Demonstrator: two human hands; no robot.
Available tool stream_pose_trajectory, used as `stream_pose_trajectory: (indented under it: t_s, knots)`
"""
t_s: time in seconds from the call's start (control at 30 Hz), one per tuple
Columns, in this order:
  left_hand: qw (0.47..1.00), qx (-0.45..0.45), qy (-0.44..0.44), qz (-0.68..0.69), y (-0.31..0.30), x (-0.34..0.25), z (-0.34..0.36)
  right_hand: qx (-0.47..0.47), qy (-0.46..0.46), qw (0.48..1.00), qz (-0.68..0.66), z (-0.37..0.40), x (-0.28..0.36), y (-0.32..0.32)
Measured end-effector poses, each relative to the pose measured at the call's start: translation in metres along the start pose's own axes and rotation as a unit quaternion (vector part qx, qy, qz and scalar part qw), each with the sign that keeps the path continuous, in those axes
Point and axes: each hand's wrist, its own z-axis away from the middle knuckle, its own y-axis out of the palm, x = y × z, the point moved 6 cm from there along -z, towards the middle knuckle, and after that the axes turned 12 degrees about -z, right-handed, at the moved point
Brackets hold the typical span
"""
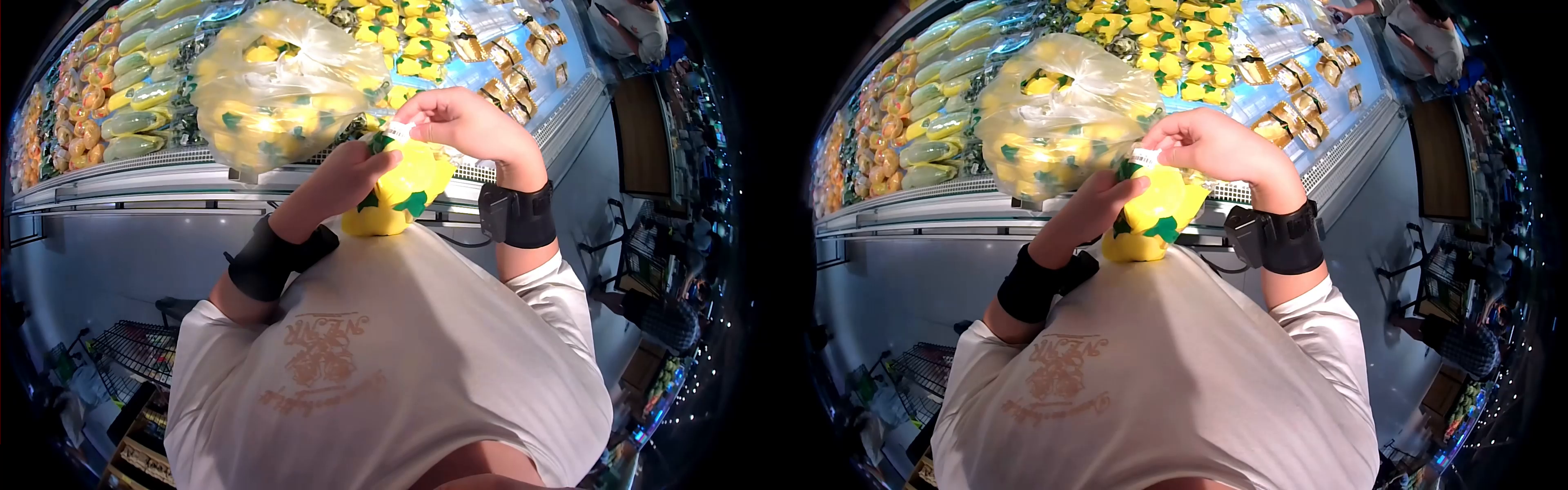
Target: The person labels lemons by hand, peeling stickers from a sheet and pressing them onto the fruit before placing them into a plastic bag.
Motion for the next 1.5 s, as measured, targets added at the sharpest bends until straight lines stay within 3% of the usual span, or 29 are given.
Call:
stream_pose_trajectory:
  t_s: [0.1, 0.17, 0.3, 0.37, 0.4, 0.47, 0.5, 0.53, 0.8, 0.9, 0.97, 1.03, 1.1, 1.17, 1.2, 1.23, 1.3, 1.37, 1.5]
  knots:
    - [0.999, -0.024, 0.020, 0.027, -0.001, -0.017, 0.005, 0.020, -0.008, 0.998, -0.059, 0.001, 0.005, 0.005]
    - [0.998, -0.002, -0.038, -0.050, 0.000, -0.024, 0.008, 0.008, 0.010, 0.995, 0.101, -0.001, 0.017, 0.014]
    - [0.994, 0.042, -0.072, -0.069, 0.009, -0.001, 0.003, -0.036, 0.003, 0.991, 0.127, -0.004, 0.008, 0.013]
    - [0.993, 0.005, -0.062, -0.105, 0.008, -0.003, 0.007, -0.049, -0.017, 0.978, 0.201, 0.006, 0.019, 0.018]
    - [0.992, -0.007, 0.002, -0.126, 0.010, -0.014, 0.012, -0.076, -0.029, 0.976, 0.204, 0.015, 0.024, 0.021]
    - [0.987, 0.000, 0.026, -0.160, 0.014, -0.034, 0.024, -0.063, -0.104, 0.979, 0.162, 0.034, 0.022, 0.024]
    - [0.975, -0.022, 0.118, -0.189, 0.017, -0.041, 0.027, -0.047, -0.075, 0.984, 0.153, 0.044, 0.024, 0.025]
    - [0.972, -0.015, 0.092, -0.216, 0.020, -0.048, 0.032, -0.044, 0.004, 0.986, 0.159, 0.057, 0.023, 0.024]
    - [0.961, 0.078, -0.003, -0.265, 0.037, -0.034, 0.022, -0.016, -0.016, 0.995, 0.102, 0.092, -0.021, 0.033]
    - [0.984, 0.047, -0.018, -0.169, 0.034, -0.010, 0.021, -0.034, -0.077, 0.992, 0.098, 0.095, -0.043, 0.029]
    - [0.998, 0.013, -0.048, -0.032, 0.030, 0.007, 0.019, -0.039, -0.058, 0.995, 0.069, 0.098, -0.053, 0.025]
    - [0.999, 0.009, -0.050, -0.005, 0.028, 0.021, 0.014, -0.066, -0.073, 0.992, 0.074, 0.099, -0.062, 0.022]
    - [0.986, -0.149, -0.008, 0.075, 0.001, 0.025, 0.006, -0.089, -0.074, 0.991, 0.073, 0.103, -0.077, 0.015]
    - [0.959, -0.263, -0.107, 0.018, -0.029, 0.030, 0.003, -0.109, -0.076, 0.988, 0.073, 0.110, -0.081, -0.002]
    - [0.950, -0.299, -0.083, 0.026, -0.040, 0.025, 0.004, -0.127, 0.012, 0.991, 0.043, 0.116, -0.090, -0.019]
    - [0.939, -0.322, -0.113, 0.035, -0.048, 0.020, 0.006, -0.143, 0.099, 0.985, 0.014, 0.122, -0.102, -0.036]
    - [0.930, -0.347, -0.120, 0.016, -0.065, 0.027, 0.014, -0.237, 0.046, 0.970, -0.027, 0.127, -0.134, -0.068]
    - [0.918, -0.378, -0.121, 0.001, -0.072, 0.029, 0.022, -0.294, 0.111, 0.938, -0.146, 0.128, -0.187, -0.102]
    - [0.906, -0.399, -0.140, -0.020, -0.063, 0.034, 0.033, -0.341, 0.100, 0.925, -0.136, 0.096, -0.248, -0.158]
